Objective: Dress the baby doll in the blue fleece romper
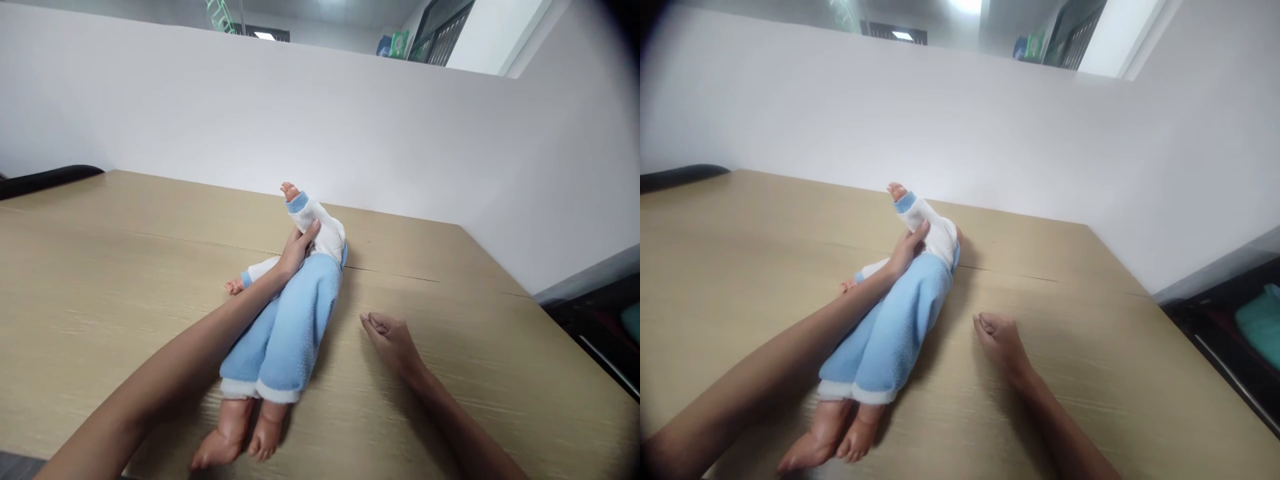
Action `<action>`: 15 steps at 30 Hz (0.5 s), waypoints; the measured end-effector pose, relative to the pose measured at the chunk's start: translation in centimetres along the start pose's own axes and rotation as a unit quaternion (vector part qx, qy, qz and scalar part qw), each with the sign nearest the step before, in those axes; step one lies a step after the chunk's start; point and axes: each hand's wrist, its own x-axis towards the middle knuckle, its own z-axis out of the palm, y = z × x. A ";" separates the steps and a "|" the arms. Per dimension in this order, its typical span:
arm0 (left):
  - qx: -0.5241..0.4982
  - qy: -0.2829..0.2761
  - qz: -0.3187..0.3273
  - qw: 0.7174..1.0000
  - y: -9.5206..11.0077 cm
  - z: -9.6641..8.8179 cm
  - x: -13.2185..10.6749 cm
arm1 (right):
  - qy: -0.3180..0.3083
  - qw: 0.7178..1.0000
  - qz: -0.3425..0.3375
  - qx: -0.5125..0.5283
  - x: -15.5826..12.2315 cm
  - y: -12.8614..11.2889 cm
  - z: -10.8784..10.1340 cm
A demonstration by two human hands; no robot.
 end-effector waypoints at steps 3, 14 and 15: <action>0.032 -0.019 0.012 0.999 -0.4 0.9 -0.1 | 0.013 1.000 0.016 0.022 0.1 -0.4 -0.2; 0.398 -0.207 0.153 0.880 -2.4 4.6 -0.9 | 0.064 0.936 0.147 0.313 2.2 0.0 -1.9; 0.434 -0.233 0.154 0.856 -2.8 5.0 -1.1 | 0.056 0.911 0.172 0.370 2.4 0.0 -2.4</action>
